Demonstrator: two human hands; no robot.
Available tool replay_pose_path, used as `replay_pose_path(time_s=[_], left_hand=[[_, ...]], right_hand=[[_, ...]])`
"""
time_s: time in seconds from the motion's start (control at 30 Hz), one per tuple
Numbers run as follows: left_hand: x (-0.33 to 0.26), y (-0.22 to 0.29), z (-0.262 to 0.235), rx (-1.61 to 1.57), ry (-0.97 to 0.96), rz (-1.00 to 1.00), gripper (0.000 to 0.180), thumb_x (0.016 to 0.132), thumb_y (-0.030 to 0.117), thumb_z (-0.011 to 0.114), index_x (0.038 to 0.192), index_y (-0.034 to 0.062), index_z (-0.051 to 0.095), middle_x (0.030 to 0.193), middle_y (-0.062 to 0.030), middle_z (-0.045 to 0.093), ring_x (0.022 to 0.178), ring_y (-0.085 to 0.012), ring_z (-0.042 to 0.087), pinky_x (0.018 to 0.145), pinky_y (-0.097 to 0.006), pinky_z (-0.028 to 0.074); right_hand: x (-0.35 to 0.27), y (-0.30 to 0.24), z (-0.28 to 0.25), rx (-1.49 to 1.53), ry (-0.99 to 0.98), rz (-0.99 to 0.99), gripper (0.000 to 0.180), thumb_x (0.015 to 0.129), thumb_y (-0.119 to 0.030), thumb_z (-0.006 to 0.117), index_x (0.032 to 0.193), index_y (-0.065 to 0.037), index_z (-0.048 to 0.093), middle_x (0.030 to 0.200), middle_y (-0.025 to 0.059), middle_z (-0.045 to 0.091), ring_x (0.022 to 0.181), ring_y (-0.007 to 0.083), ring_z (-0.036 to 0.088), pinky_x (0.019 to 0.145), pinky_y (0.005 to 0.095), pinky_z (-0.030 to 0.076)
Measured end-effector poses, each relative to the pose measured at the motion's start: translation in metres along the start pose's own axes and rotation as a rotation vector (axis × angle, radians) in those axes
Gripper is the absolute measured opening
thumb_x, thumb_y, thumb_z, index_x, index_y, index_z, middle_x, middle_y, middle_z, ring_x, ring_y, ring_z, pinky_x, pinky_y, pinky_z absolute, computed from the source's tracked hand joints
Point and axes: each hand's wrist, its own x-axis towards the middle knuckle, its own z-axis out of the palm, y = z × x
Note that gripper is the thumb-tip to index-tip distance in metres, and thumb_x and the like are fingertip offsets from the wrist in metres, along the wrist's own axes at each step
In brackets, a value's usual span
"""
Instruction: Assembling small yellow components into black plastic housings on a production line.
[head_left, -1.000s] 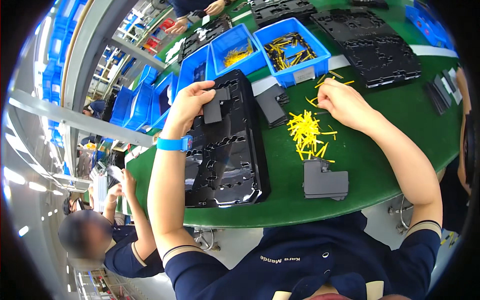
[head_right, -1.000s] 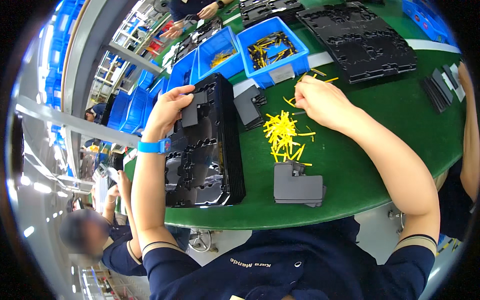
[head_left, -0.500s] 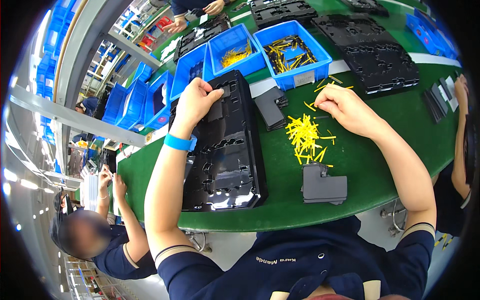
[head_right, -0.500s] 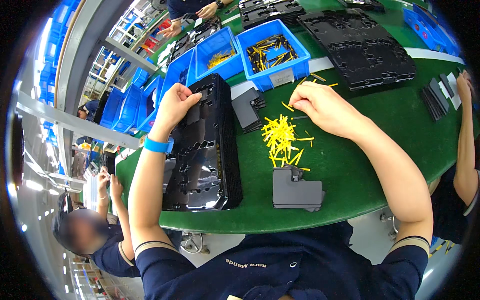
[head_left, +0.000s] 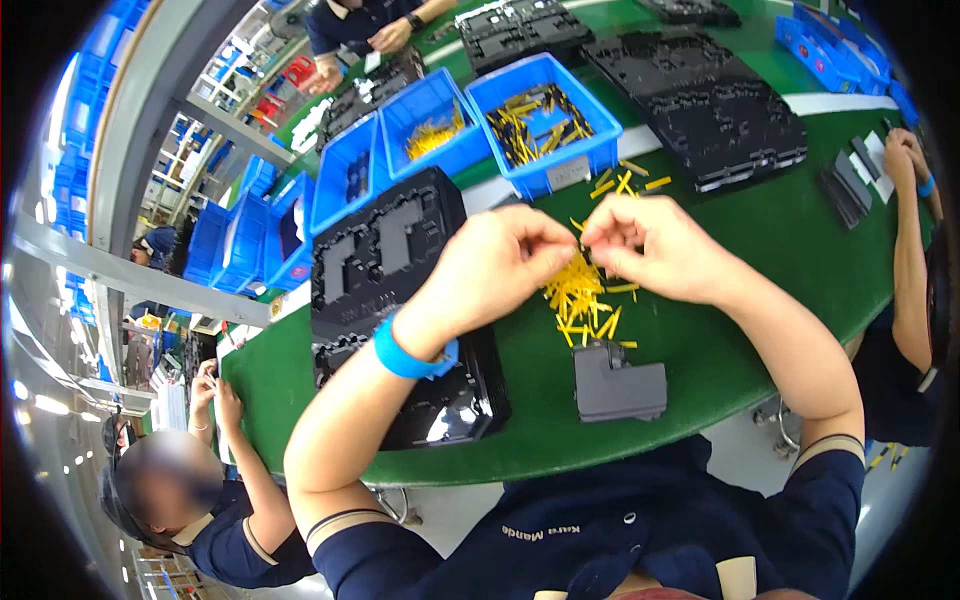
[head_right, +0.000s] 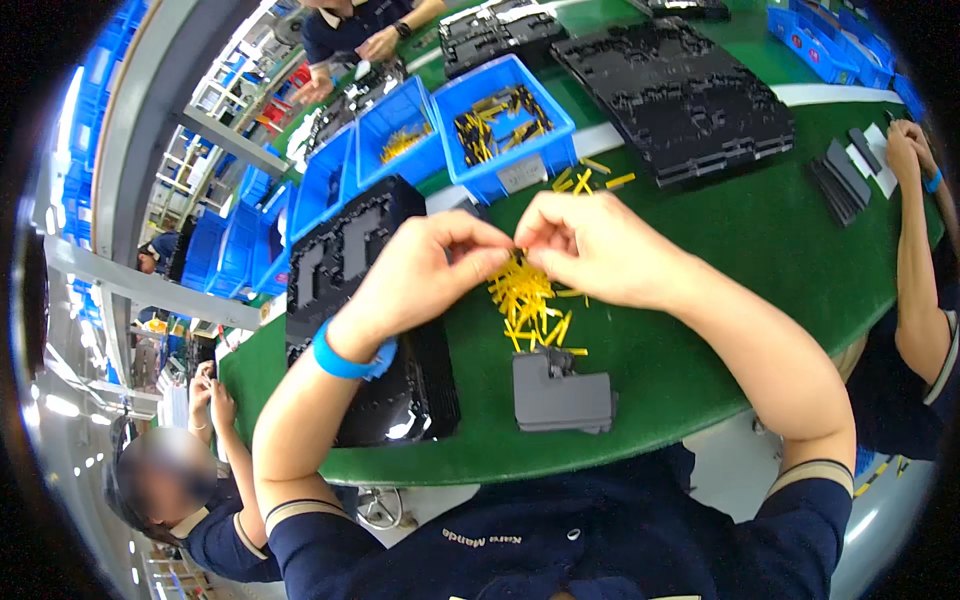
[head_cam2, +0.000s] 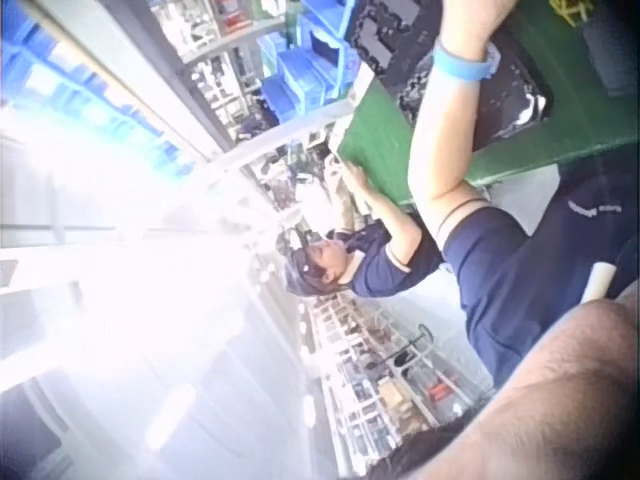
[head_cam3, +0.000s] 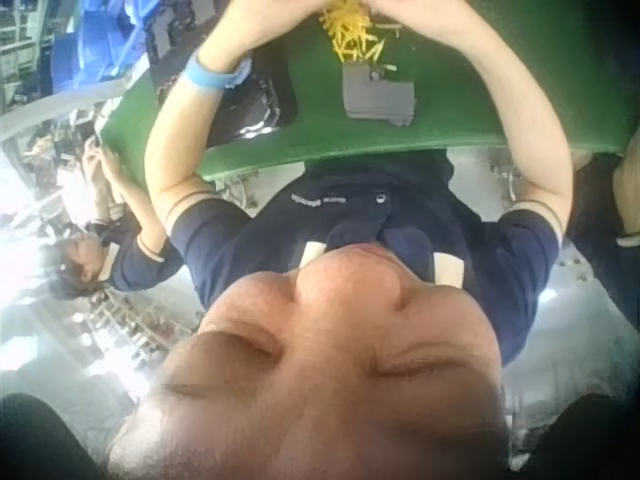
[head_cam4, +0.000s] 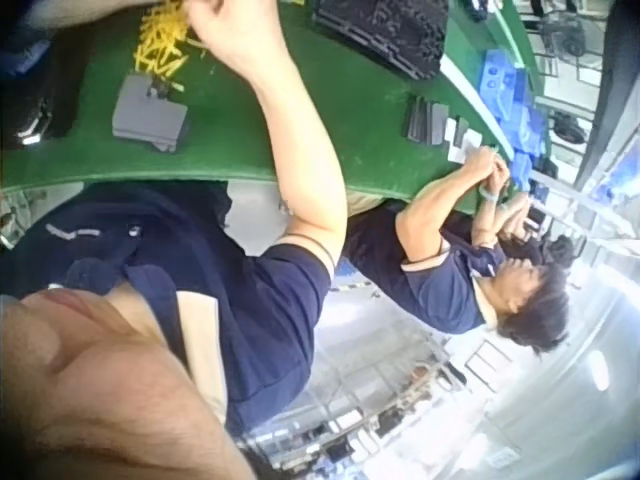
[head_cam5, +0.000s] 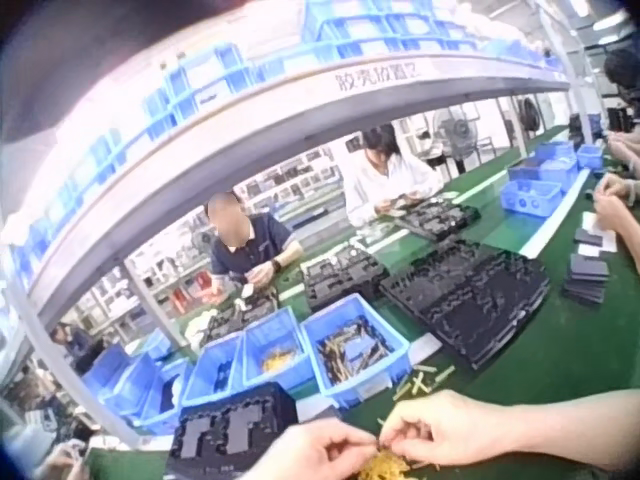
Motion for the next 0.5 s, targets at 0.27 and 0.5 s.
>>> replay_pose_path(time_s=[0.27,0.5], left_hand=[[-0.004,0.012,0.007,-0.024,-0.03,-0.08,0.015,0.085,0.015,0.064,0.088,0.0005,0.066,0.071,-0.0011,0.06,0.063,-0.0055,0.048,0.057,-0.023,0.042],[-0.007,0.005,0.01,0.049,-0.003,-0.032,0.012,0.086,0.011,0.058,0.088,0.0004,0.062,0.072,-0.0062,0.062,0.062,-0.0099,0.054,0.058,-0.027,0.046]], right_hand=[[-0.006,-0.002,-0.002,0.007,-0.062,0.001,0.013,0.083,0.0,0.06,0.094,0.002,0.055,0.082,0.0067,0.061,0.075,0.0108,0.059,0.067,0.0252,0.05],[-0.003,-0.007,0.001,0.234,-0.103,0.001,0.011,0.085,0.003,0.058,0.095,0.003,0.057,0.083,0.0041,0.059,0.074,0.0098,0.059,0.069,0.0241,0.051]])
